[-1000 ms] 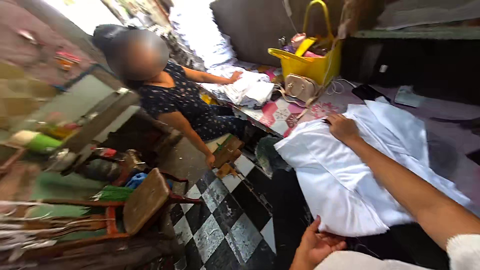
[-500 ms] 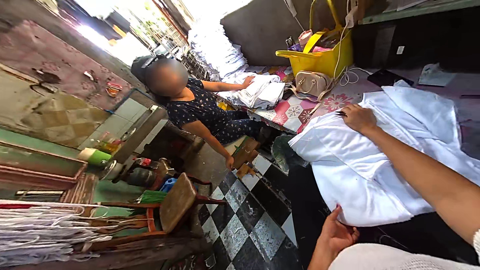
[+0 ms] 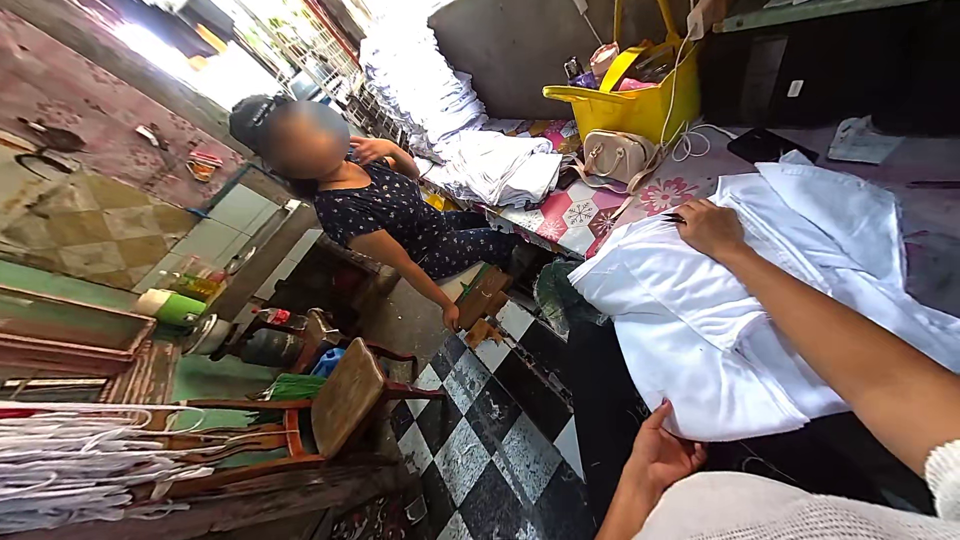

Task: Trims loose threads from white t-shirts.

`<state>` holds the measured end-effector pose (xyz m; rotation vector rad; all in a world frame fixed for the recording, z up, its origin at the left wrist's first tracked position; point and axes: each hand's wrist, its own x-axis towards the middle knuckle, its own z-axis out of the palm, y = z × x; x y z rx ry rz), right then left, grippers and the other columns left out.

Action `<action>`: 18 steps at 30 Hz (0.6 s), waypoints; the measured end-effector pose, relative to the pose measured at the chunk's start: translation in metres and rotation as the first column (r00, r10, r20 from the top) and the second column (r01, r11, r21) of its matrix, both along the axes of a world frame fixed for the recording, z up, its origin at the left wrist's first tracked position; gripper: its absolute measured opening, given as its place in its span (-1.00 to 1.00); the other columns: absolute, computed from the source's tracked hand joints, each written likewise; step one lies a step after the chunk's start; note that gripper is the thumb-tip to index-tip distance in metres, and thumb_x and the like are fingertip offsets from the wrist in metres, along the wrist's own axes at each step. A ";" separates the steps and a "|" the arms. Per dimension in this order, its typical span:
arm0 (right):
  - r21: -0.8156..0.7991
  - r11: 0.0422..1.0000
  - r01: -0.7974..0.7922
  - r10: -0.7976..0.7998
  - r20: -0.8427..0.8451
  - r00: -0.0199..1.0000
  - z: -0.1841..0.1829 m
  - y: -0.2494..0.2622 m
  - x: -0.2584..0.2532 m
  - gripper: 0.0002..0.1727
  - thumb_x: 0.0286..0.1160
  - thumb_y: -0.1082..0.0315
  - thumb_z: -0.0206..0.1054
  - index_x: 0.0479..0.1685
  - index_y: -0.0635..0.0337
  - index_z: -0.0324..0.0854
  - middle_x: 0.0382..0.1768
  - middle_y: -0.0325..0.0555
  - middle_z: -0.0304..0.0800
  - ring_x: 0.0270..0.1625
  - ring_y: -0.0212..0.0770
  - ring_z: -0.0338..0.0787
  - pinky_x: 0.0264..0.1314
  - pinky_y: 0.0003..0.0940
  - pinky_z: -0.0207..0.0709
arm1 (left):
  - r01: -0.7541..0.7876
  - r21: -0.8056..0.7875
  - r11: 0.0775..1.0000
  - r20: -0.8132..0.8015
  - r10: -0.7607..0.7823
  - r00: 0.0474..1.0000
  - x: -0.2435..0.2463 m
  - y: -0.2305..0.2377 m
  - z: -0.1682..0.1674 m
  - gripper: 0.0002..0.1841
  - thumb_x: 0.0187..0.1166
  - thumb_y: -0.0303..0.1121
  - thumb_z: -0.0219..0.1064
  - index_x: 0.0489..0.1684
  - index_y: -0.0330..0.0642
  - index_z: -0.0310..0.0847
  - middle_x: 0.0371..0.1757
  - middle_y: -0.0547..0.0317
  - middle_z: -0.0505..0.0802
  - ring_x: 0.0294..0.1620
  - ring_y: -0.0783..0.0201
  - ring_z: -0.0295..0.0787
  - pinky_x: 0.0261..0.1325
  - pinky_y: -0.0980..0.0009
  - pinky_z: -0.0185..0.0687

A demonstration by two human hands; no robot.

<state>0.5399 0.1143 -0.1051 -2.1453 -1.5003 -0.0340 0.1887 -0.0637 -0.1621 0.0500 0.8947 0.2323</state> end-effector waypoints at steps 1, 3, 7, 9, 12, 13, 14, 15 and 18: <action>-0.002 1.000 0.001 -0.001 -0.001 1.000 0.001 0.000 0.000 -0.74 0.63 0.38 0.26 0.09 0.31 0.75 0.21 0.23 0.80 0.30 0.32 0.76 0.04 0.39 0.59 | 0.000 -0.003 1.000 0.001 0.000 1.000 0.000 0.000 0.000 -0.56 0.76 0.07 0.11 0.20 -0.12 0.56 -0.10 -0.01 0.85 -0.31 0.23 0.82 -0.27 0.43 0.74; 0.023 1.000 0.004 -0.004 -0.001 1.000 -0.002 0.000 0.000 -0.77 0.62 0.39 0.29 0.04 0.32 0.76 0.18 0.25 0.80 0.27 0.33 0.77 0.01 0.39 0.59 | 0.004 -0.009 1.000 0.002 -0.004 1.000 0.000 0.000 0.002 -0.56 0.76 0.07 0.10 0.18 -0.12 0.57 -0.12 -0.01 0.85 -0.32 0.23 0.82 -0.28 0.42 0.75; 0.026 1.000 0.007 -0.008 0.005 1.000 -0.003 0.000 0.000 -0.79 0.59 0.38 0.34 0.01 0.31 0.77 0.15 0.25 0.81 0.23 0.33 0.78 0.01 0.39 0.60 | 0.004 -0.015 1.000 0.005 -0.004 1.000 0.001 0.000 0.003 -0.57 0.77 0.07 0.10 0.17 -0.12 0.58 -0.12 -0.01 0.85 -0.34 0.24 0.82 -0.30 0.44 0.74; 0.012 1.000 0.006 -0.006 0.003 1.000 -0.003 0.000 0.001 -0.79 0.58 0.38 0.34 0.02 0.30 0.77 0.16 0.24 0.80 0.24 0.33 0.78 0.01 0.39 0.60 | 0.007 -0.018 1.000 0.012 -0.007 1.000 0.001 0.001 0.002 -0.57 0.77 0.06 0.10 0.18 -0.12 0.58 -0.11 -0.01 0.86 -0.33 0.24 0.83 -0.28 0.44 0.74; -0.003 1.000 0.010 -0.010 0.007 1.000 -0.005 0.001 0.002 -0.78 0.59 0.36 0.33 0.04 0.27 0.77 0.18 0.21 0.80 0.27 0.30 0.77 0.03 0.38 0.60 | 0.004 -0.021 1.000 0.011 -0.003 1.000 0.001 0.001 0.001 -0.56 0.77 0.07 0.10 0.17 -0.13 0.59 -0.12 -0.02 0.86 -0.33 0.24 0.83 -0.28 0.44 0.75; -0.006 1.000 0.010 -0.010 0.004 1.000 -0.004 0.001 0.002 -0.77 0.60 0.36 0.32 0.05 0.27 0.77 0.19 0.21 0.80 0.28 0.30 0.77 0.03 0.38 0.60 | 0.006 -0.016 1.000 0.007 -0.006 1.000 0.001 0.001 0.002 -0.56 0.77 0.07 0.10 0.17 -0.12 0.58 -0.12 -0.01 0.86 -0.33 0.24 0.83 -0.28 0.44 0.74; -0.007 1.000 0.009 -0.009 -0.001 1.000 -0.004 0.001 0.002 -0.77 0.60 0.36 0.32 0.06 0.27 0.77 0.19 0.22 0.80 0.28 0.31 0.77 0.04 0.39 0.59 | 0.009 -0.010 1.000 0.000 -0.009 1.000 0.001 0.001 0.003 -0.56 0.77 0.07 0.09 0.17 -0.12 0.58 -0.12 0.00 0.86 -0.34 0.25 0.82 -0.29 0.44 0.74; -0.010 1.000 0.007 -0.007 -0.009 1.000 -0.004 0.001 0.003 -0.76 0.60 0.36 0.31 0.08 0.27 0.76 0.20 0.23 0.79 0.29 0.32 0.76 0.05 0.41 0.59 | 0.014 0.000 1.000 -0.007 -0.014 1.000 0.001 0.000 0.004 -0.56 0.77 0.07 0.09 0.17 -0.12 0.58 -0.13 0.00 0.86 -0.34 0.25 0.82 -0.30 0.44 0.73; -0.024 1.000 0.006 -0.007 -0.023 1.000 -0.002 0.001 0.002 -0.76 0.59 0.36 0.32 0.08 0.29 0.76 0.21 0.24 0.79 0.31 0.32 0.75 0.09 0.41 0.58 | 0.014 0.006 1.000 -0.014 -0.014 1.000 0.002 0.000 0.005 -0.57 0.78 0.06 0.09 0.19 -0.12 0.57 -0.12 -0.01 0.87 -0.34 0.24 0.83 -0.29 0.44 0.74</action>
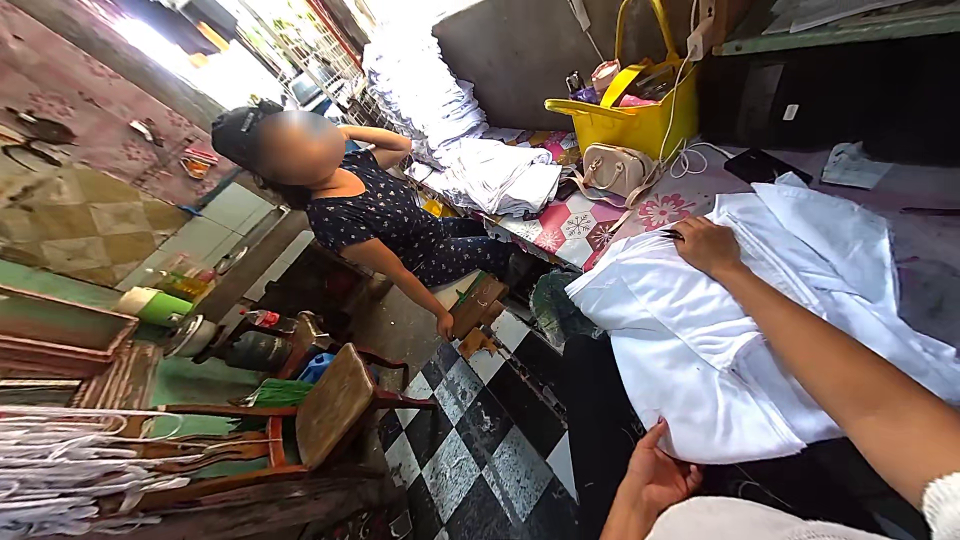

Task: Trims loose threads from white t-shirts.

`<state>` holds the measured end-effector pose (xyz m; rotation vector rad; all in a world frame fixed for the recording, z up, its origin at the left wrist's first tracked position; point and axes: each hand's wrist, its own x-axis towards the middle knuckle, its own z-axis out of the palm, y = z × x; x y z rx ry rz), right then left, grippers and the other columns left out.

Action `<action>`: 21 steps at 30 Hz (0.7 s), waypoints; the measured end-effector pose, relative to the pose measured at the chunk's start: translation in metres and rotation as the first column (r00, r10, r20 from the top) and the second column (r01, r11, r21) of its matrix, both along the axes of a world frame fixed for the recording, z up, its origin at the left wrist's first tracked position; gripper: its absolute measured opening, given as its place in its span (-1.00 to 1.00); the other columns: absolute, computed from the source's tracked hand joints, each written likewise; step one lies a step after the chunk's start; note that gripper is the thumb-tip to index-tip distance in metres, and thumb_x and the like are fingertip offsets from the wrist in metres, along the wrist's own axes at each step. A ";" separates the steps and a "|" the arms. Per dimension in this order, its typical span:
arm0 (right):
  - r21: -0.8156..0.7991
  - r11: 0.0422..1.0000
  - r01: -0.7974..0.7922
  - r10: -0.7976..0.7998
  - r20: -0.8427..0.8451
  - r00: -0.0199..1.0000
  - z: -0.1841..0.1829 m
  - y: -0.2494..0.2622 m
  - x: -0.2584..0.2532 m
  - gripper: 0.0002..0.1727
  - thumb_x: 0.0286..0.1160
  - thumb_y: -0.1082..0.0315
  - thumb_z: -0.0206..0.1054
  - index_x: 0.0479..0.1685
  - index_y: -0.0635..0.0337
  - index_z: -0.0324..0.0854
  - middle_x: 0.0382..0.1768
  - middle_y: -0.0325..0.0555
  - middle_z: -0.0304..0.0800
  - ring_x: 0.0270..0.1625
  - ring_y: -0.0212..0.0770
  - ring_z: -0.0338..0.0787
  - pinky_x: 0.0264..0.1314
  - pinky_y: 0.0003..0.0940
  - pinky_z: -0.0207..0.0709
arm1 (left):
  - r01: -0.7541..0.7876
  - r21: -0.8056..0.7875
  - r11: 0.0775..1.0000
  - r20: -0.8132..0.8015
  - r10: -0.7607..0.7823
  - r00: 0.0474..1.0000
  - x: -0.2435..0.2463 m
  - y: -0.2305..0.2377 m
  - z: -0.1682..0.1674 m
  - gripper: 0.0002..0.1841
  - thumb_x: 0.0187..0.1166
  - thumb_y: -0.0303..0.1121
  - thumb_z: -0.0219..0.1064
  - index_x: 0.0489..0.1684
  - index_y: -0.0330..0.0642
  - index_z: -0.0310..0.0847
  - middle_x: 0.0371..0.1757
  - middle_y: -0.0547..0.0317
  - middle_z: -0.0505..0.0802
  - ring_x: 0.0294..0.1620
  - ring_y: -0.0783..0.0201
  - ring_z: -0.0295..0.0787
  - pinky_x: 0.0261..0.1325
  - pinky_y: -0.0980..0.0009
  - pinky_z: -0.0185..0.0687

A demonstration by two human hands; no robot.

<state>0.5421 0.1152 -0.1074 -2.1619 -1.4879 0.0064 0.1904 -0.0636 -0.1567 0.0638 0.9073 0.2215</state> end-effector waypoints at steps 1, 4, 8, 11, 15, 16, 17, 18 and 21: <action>-0.007 1.000 0.003 -0.003 -0.003 1.000 0.001 0.000 0.000 -0.76 0.59 0.37 0.31 0.07 0.29 0.76 0.21 0.24 0.79 0.31 0.32 0.75 0.09 0.40 0.58 | -0.004 -0.003 1.000 -0.002 0.004 1.000 0.000 0.000 -0.001 -0.57 0.77 0.06 0.10 0.19 -0.12 0.58 -0.12 -0.01 0.87 -0.34 0.25 0.83 -0.29 0.44 0.74; -0.029 0.999 0.013 -0.013 -0.003 1.000 0.003 0.000 -0.002 -0.75 0.60 0.36 0.30 0.09 0.28 0.76 0.23 0.21 0.79 0.34 0.27 0.75 0.11 0.36 0.59 | -0.006 -0.014 1.000 0.002 0.006 1.000 0.000 0.000 -0.002 -0.57 0.77 0.06 0.10 0.19 -0.12 0.58 -0.10 -0.03 0.87 -0.32 0.23 0.84 -0.28 0.44 0.75; -0.042 0.999 0.018 -0.019 -0.014 1.000 0.005 0.000 -0.002 -0.75 0.62 0.34 0.29 0.10 0.26 0.76 0.24 0.17 0.80 0.35 0.26 0.74 0.12 0.35 0.59 | -0.010 -0.011 1.000 0.015 0.010 1.000 -0.001 -0.001 -0.005 -0.57 0.76 0.06 0.11 0.18 -0.11 0.59 -0.12 -0.02 0.87 -0.35 0.23 0.82 -0.32 0.43 0.73; -0.046 0.999 0.014 -0.014 -0.017 1.000 0.007 -0.002 -0.003 -0.74 0.64 0.34 0.27 0.11 0.27 0.76 0.24 0.19 0.79 0.35 0.27 0.73 0.13 0.34 0.58 | -0.014 -0.027 1.000 0.028 0.015 0.999 -0.003 0.000 -0.006 -0.56 0.75 0.07 0.12 0.17 -0.12 0.60 -0.11 -0.03 0.87 -0.34 0.22 0.84 -0.31 0.43 0.75; -0.045 0.999 0.009 -0.010 -0.024 1.000 0.008 -0.003 -0.004 -0.74 0.65 0.36 0.26 0.11 0.28 0.76 0.25 0.20 0.79 0.36 0.27 0.73 0.14 0.34 0.58 | -0.011 -0.017 1.000 0.026 0.012 1.000 -0.003 -0.001 -0.006 -0.56 0.76 0.07 0.11 0.17 -0.12 0.60 -0.12 -0.04 0.87 -0.34 0.22 0.84 -0.30 0.42 0.75; -0.040 0.999 0.009 -0.010 -0.023 1.000 0.007 -0.003 -0.003 -0.75 0.64 0.36 0.26 0.10 0.28 0.76 0.25 0.19 0.79 0.36 0.27 0.73 0.14 0.33 0.58 | -0.012 -0.017 1.000 0.025 0.012 1.000 -0.002 -0.001 -0.006 -0.56 0.76 0.07 0.11 0.16 -0.11 0.60 -0.12 -0.03 0.87 -0.34 0.22 0.84 -0.30 0.43 0.75; -0.033 0.999 0.010 -0.011 -0.018 1.000 0.006 -0.002 -0.003 -0.75 0.64 0.36 0.27 0.10 0.28 0.76 0.24 0.20 0.79 0.35 0.26 0.74 0.13 0.33 0.58 | -0.016 -0.022 1.000 0.021 0.016 1.000 -0.002 -0.001 -0.005 -0.56 0.75 0.07 0.13 0.16 -0.12 0.60 -0.13 -0.03 0.87 -0.34 0.22 0.84 -0.30 0.43 0.75; -0.026 1.000 0.012 -0.013 -0.013 1.000 0.005 -0.002 -0.003 -0.75 0.63 0.35 0.27 0.09 0.28 0.76 0.24 0.19 0.79 0.35 0.26 0.74 0.12 0.33 0.59 | -0.020 -0.029 0.999 0.019 0.021 1.000 -0.003 -0.001 -0.005 -0.56 0.75 0.07 0.14 0.17 -0.12 0.60 -0.12 -0.03 0.87 -0.33 0.21 0.84 -0.28 0.41 0.76; -0.001 1.000 0.020 -0.020 -0.015 1.000 0.003 0.000 -0.002 -0.72 0.55 0.46 0.29 0.17 0.30 0.74 0.37 0.24 0.69 0.43 0.31 0.67 0.16 0.35 0.60 | -0.017 -0.029 0.999 0.017 0.017 1.000 -0.003 0.000 -0.004 -0.57 0.76 0.05 0.14 0.19 -0.12 0.60 -0.12 -0.04 0.87 -0.32 0.21 0.84 -0.26 0.41 0.77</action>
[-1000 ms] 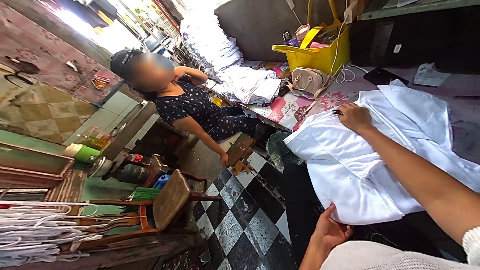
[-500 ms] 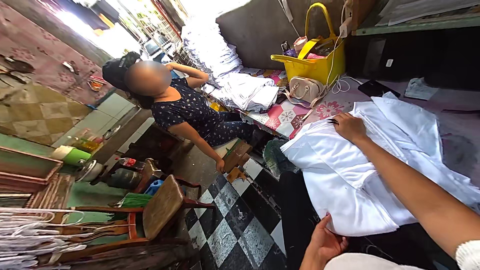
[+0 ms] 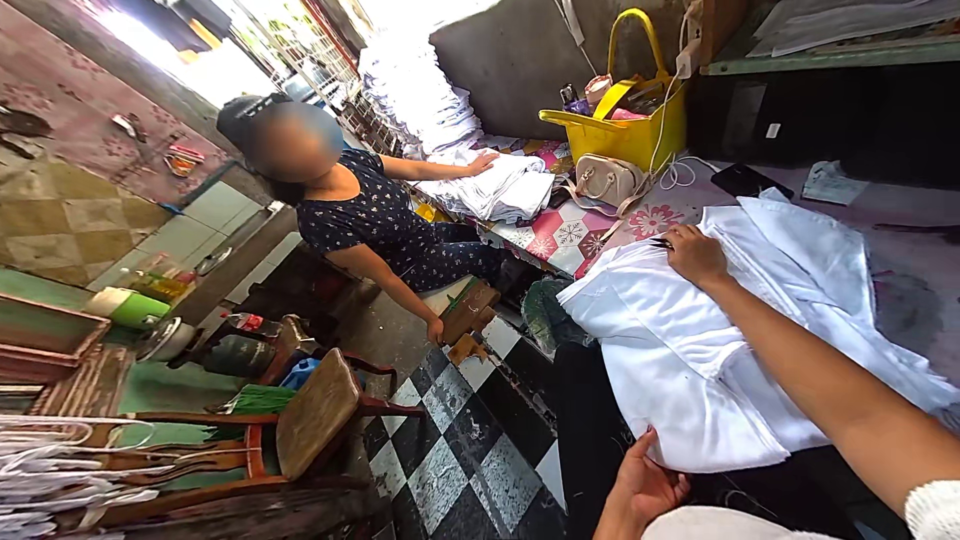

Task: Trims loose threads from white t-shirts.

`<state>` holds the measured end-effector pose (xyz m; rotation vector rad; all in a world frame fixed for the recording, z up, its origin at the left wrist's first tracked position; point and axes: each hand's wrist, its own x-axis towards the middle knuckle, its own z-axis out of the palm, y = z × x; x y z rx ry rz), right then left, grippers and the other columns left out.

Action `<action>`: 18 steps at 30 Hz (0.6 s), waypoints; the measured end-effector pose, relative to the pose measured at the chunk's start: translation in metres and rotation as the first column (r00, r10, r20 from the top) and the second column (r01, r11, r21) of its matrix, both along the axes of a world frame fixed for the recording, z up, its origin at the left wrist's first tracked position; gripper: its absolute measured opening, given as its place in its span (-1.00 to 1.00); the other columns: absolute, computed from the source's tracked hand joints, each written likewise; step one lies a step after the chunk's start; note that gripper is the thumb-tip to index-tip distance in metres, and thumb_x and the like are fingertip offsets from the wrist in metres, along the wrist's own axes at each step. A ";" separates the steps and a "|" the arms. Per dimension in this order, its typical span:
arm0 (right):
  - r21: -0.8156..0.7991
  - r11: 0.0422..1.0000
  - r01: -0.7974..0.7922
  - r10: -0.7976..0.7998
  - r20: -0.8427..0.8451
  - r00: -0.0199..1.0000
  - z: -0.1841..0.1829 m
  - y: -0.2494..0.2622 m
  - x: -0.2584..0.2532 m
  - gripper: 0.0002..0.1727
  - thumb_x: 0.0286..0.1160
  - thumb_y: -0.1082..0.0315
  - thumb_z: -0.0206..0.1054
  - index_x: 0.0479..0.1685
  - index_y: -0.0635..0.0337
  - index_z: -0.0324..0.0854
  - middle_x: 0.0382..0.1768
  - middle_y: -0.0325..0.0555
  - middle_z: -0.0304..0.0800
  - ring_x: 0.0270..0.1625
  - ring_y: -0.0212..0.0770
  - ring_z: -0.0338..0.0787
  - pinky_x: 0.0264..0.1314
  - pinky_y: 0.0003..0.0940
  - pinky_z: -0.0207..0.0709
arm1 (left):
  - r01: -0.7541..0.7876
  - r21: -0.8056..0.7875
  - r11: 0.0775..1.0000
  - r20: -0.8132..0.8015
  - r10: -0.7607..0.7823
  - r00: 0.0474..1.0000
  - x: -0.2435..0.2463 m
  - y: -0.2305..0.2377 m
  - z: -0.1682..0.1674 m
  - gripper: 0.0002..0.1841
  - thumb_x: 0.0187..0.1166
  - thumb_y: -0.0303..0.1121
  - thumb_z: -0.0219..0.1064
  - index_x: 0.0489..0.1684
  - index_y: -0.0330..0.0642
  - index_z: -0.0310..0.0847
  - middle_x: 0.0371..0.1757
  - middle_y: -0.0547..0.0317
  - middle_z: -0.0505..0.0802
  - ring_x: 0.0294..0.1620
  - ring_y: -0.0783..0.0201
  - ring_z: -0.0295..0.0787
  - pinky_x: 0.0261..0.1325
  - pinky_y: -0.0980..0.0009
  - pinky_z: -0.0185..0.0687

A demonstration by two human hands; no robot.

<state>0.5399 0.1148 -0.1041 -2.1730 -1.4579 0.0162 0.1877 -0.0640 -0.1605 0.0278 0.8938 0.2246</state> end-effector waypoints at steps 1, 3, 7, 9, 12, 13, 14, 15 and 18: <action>0.004 1.000 -0.004 0.004 0.011 1.000 0.000 0.001 0.000 -0.68 0.52 0.52 0.27 0.21 0.32 0.72 0.45 0.27 0.62 0.48 0.34 0.62 0.20 0.35 0.60 | 0.002 0.000 1.000 -0.004 -0.002 1.000 0.000 0.000 0.000 -0.58 0.76 0.04 0.14 0.18 -0.13 0.60 -0.13 -0.03 0.87 -0.33 0.22 0.84 -0.26 0.41 0.77; 0.003 0.999 -0.040 0.039 0.077 0.996 -0.001 0.002 0.001 -0.65 0.51 0.55 0.24 0.25 0.37 0.69 0.50 0.34 0.55 0.51 0.37 0.57 0.33 0.31 0.55 | -0.007 0.002 1.000 -0.036 0.007 0.999 0.001 0.000 0.001 -0.61 0.77 0.01 0.16 0.14 -0.15 0.60 -0.18 -0.01 0.86 -0.36 0.24 0.82 -0.27 0.43 0.76; -0.100 0.988 -0.117 0.133 0.172 0.976 0.005 0.000 0.002 -0.67 0.54 0.53 0.20 0.21 0.33 0.71 0.31 0.30 0.72 0.46 0.35 0.60 0.44 0.36 0.36 | -0.004 0.034 0.999 -0.044 0.005 0.999 0.001 -0.004 0.005 -0.71 0.80 -0.11 0.13 0.06 -0.14 0.59 -0.23 0.05 0.85 -0.37 0.27 0.81 -0.24 0.43 0.76; -0.127 0.983 -0.131 0.155 0.204 0.967 0.005 0.002 0.004 -0.69 0.56 0.49 0.19 0.17 0.29 0.73 0.24 0.26 0.76 0.41 0.32 0.65 0.42 0.37 0.34 | -0.007 0.037 0.999 -0.054 0.009 0.998 0.000 -0.004 0.006 -0.76 0.77 -0.17 0.19 0.06 -0.14 0.60 -0.18 0.04 0.86 -0.30 0.24 0.83 -0.17 0.39 0.78; -0.081 0.980 -0.183 0.196 0.206 0.959 0.006 0.005 0.016 -0.74 0.55 0.50 0.23 0.10 0.29 0.75 0.18 0.34 0.74 0.39 0.37 0.64 0.43 0.43 0.29 | -0.089 0.058 0.994 -0.044 0.091 0.995 -0.002 -0.006 0.012 -0.83 0.71 -0.34 0.25 0.13 -0.15 0.57 -0.04 0.00 0.86 -0.08 0.15 0.87 0.05 0.27 0.82; -0.064 0.980 -0.188 0.197 0.178 0.964 0.007 0.005 0.020 -0.71 0.51 0.53 0.25 0.12 0.29 0.76 0.20 0.38 0.72 0.42 0.40 0.61 0.45 0.46 0.28 | -0.124 0.089 0.988 -0.029 0.127 0.991 -0.002 -0.008 0.013 -0.82 0.69 -0.41 0.25 0.15 -0.17 0.56 -0.01 -0.03 0.87 -0.03 0.10 0.88 0.12 0.22 0.81; -0.065 0.980 -0.190 0.198 0.140 0.970 0.010 0.005 0.024 -0.67 0.51 0.56 0.24 0.20 0.28 0.76 0.26 0.42 0.69 0.45 0.44 0.58 0.45 0.49 0.28 | -0.148 0.147 0.978 -0.019 0.152 0.988 -0.003 -0.009 0.015 -0.81 0.67 -0.48 0.24 0.17 -0.18 0.54 0.00 -0.04 0.87 -0.02 0.08 0.88 0.14 0.19 0.81; -0.083 0.977 -0.199 0.207 0.113 0.972 0.012 0.005 0.028 -0.63 0.54 0.57 0.21 0.28 0.28 0.73 0.31 0.43 0.67 0.48 0.45 0.57 0.42 0.48 0.31 | -0.156 0.228 0.961 -0.024 0.166 0.986 -0.002 -0.009 0.017 -0.77 0.65 -0.54 0.24 0.20 -0.19 0.50 -0.01 -0.03 0.87 -0.03 0.08 0.89 0.14 0.18 0.81; -0.187 0.937 -0.295 0.316 0.097 0.944 0.019 0.004 0.040 -0.66 0.76 0.36 0.16 0.32 0.28 0.68 0.24 0.37 0.75 0.39 0.40 0.68 0.40 0.39 0.41 | -0.152 0.476 0.866 -0.064 0.207 0.976 -0.002 -0.009 0.029 -0.62 0.55 -0.61 0.30 0.32 -0.31 0.40 -0.03 -0.04 0.87 -0.08 0.13 0.89 0.09 0.18 0.83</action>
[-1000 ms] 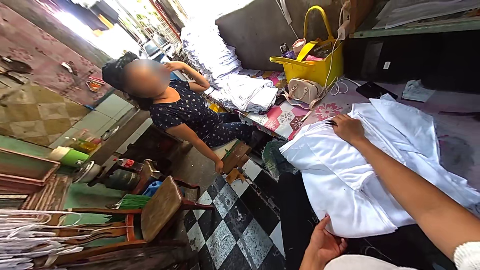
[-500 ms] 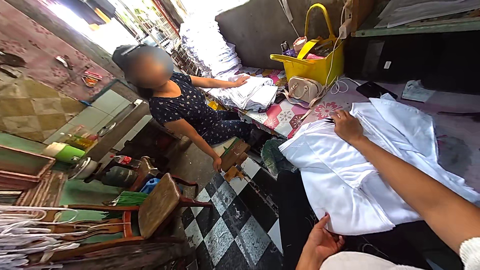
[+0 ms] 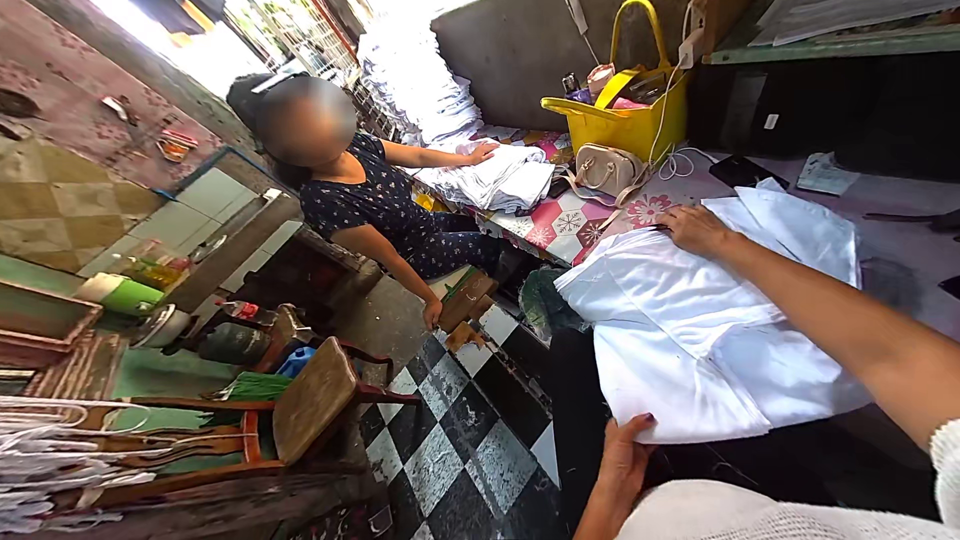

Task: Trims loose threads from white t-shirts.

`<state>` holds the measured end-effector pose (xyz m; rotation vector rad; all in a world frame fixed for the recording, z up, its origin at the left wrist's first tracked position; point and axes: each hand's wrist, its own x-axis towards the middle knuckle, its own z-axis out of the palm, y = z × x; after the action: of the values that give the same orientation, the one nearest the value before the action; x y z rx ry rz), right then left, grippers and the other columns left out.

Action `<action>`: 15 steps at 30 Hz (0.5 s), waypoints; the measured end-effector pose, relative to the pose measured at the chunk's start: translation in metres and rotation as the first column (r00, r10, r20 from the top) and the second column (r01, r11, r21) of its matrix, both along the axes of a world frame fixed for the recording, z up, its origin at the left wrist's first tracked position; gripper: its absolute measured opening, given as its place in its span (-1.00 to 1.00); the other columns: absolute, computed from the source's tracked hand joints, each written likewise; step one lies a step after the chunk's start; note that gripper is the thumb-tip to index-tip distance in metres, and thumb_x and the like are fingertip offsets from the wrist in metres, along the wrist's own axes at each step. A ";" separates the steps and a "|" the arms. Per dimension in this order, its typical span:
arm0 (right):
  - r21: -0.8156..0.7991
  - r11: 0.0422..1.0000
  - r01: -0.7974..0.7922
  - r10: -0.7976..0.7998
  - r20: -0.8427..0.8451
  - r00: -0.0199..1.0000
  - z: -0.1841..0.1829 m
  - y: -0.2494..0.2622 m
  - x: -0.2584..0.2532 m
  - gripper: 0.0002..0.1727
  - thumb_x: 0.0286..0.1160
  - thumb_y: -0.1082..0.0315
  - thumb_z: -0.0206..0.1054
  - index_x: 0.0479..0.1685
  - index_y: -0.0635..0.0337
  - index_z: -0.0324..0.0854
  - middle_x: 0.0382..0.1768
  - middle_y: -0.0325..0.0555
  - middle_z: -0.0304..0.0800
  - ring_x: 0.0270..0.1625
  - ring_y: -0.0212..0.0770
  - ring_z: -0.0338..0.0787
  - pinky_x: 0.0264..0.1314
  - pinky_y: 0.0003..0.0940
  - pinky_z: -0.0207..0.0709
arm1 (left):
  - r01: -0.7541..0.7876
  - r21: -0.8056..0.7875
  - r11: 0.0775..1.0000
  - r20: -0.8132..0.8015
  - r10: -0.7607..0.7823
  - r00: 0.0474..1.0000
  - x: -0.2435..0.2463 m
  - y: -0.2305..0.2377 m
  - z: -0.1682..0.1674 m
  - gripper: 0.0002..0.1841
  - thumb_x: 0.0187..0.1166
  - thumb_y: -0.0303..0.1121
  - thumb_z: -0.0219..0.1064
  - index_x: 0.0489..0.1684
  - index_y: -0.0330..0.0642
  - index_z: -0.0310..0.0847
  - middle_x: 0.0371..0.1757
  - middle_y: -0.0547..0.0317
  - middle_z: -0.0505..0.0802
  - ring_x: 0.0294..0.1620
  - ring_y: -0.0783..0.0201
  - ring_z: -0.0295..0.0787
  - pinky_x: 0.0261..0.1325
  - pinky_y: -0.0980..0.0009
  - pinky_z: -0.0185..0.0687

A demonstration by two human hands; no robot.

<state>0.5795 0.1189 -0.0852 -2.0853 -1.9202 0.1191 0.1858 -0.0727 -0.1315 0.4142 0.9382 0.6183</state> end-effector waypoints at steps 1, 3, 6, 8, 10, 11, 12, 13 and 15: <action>-0.043 0.998 -0.041 0.041 -0.008 0.999 0.005 -0.001 0.003 -0.64 0.81 0.24 0.14 0.31 0.24 0.69 0.17 0.31 0.80 0.30 0.36 0.75 0.37 0.37 0.46 | -0.019 0.073 0.997 -0.036 0.022 0.999 0.000 0.004 0.008 -0.60 0.51 -0.63 0.33 0.30 -0.35 0.42 -0.06 -0.04 0.87 -0.11 0.14 0.89 0.05 0.19 0.84; -0.154 0.982 -0.113 0.098 -0.105 0.990 0.022 -0.008 0.003 -0.54 0.80 0.04 0.18 0.38 0.17 0.67 0.14 0.30 0.83 0.25 0.39 0.78 0.36 0.45 0.46 | -0.053 0.201 0.978 -0.131 0.080 0.988 -0.005 0.015 0.031 -0.61 0.43 -0.66 0.36 0.24 -0.42 0.45 -0.14 -0.05 0.87 -0.18 0.18 0.88 -0.06 0.22 0.85; -0.244 0.946 -0.212 0.160 -0.215 0.963 0.038 -0.031 -0.002 -0.44 0.60 0.01 0.43 0.40 0.25 0.67 0.13 0.37 0.81 0.25 0.43 0.75 0.37 0.50 0.43 | -0.053 0.380 0.923 -0.248 0.157 0.956 -0.024 0.043 0.076 -0.59 0.38 -0.72 0.35 0.22 -0.44 0.44 -0.20 -0.01 0.85 -0.26 0.23 0.86 -0.18 0.26 0.85; -0.194 0.957 -0.217 0.155 -0.292 0.944 0.046 -0.047 -0.009 -0.58 0.49 0.15 0.54 0.04 0.40 0.75 -0.12 0.34 0.82 0.03 0.32 0.79 0.23 0.39 0.52 | 0.010 0.521 0.853 -0.307 0.176 0.935 -0.043 0.071 0.108 -0.54 0.36 -0.72 0.33 0.28 -0.44 0.41 -0.18 0.05 0.85 -0.24 0.29 0.87 -0.16 0.29 0.87; -0.129 0.982 -0.141 0.079 -0.401 0.913 0.062 -0.072 -0.023 -0.67 0.39 0.26 0.58 -0.21 0.43 0.73 -0.31 0.25 0.76 -0.17 0.18 0.75 0.03 0.27 0.55 | 0.107 0.625 0.773 -0.356 0.161 0.920 -0.066 0.102 0.138 -0.50 0.33 -0.67 0.34 0.30 -0.43 0.38 -0.18 0.11 0.86 -0.23 0.33 0.88 -0.13 0.31 0.88; -0.126 0.989 -0.083 0.019 -0.441 0.897 0.076 -0.085 -0.032 -0.69 0.39 0.28 0.57 -0.21 0.43 0.72 -0.32 0.22 0.74 -0.20 0.14 0.74 0.00 0.22 0.55 | 0.160 0.665 0.729 -0.362 0.129 0.923 -0.077 0.118 0.152 -0.52 0.29 -0.63 0.35 0.26 -0.38 0.40 -0.19 0.19 0.87 -0.23 0.36 0.89 -0.12 0.33 0.89; -0.123 0.992 -0.016 -0.043 -0.464 0.885 0.090 -0.099 -0.038 -0.69 0.40 0.29 0.57 -0.16 0.43 0.74 -0.30 0.21 0.76 -0.18 0.12 0.74 0.03 0.21 0.56 | 0.216 0.697 0.684 -0.367 0.082 0.927 -0.087 0.135 0.165 -0.52 0.25 -0.56 0.38 0.21 -0.29 0.43 -0.20 0.27 0.88 -0.22 0.39 0.89 -0.11 0.35 0.90; -0.110 0.993 0.046 -0.093 -0.478 0.874 0.104 -0.115 -0.042 -0.69 0.41 0.29 0.56 -0.09 0.41 0.75 -0.24 0.21 0.78 -0.14 0.11 0.76 0.07 0.19 0.57 | 0.263 0.721 0.642 -0.376 0.043 0.925 -0.095 0.152 0.176 -0.53 0.21 -0.50 0.43 0.17 -0.20 0.47 -0.22 0.34 0.90 -0.23 0.42 0.90 -0.12 0.37 0.90; -0.070 0.981 0.182 -0.193 -0.484 0.854 0.131 -0.152 -0.047 -0.64 0.47 0.28 0.50 0.13 0.35 0.76 -0.04 0.24 0.83 0.06 0.14 0.81 0.27 0.20 0.57 | 0.335 0.748 0.574 -0.396 -0.020 0.918 -0.101 0.185 0.198 -0.52 0.17 -0.40 0.51 0.14 -0.05 0.55 -0.19 0.42 0.92 -0.20 0.46 0.90 -0.11 0.41 0.89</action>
<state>0.5325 -0.0328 0.0461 -1.9951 -1.4107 0.5695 0.0851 0.1127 0.0667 1.4879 0.8815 0.7790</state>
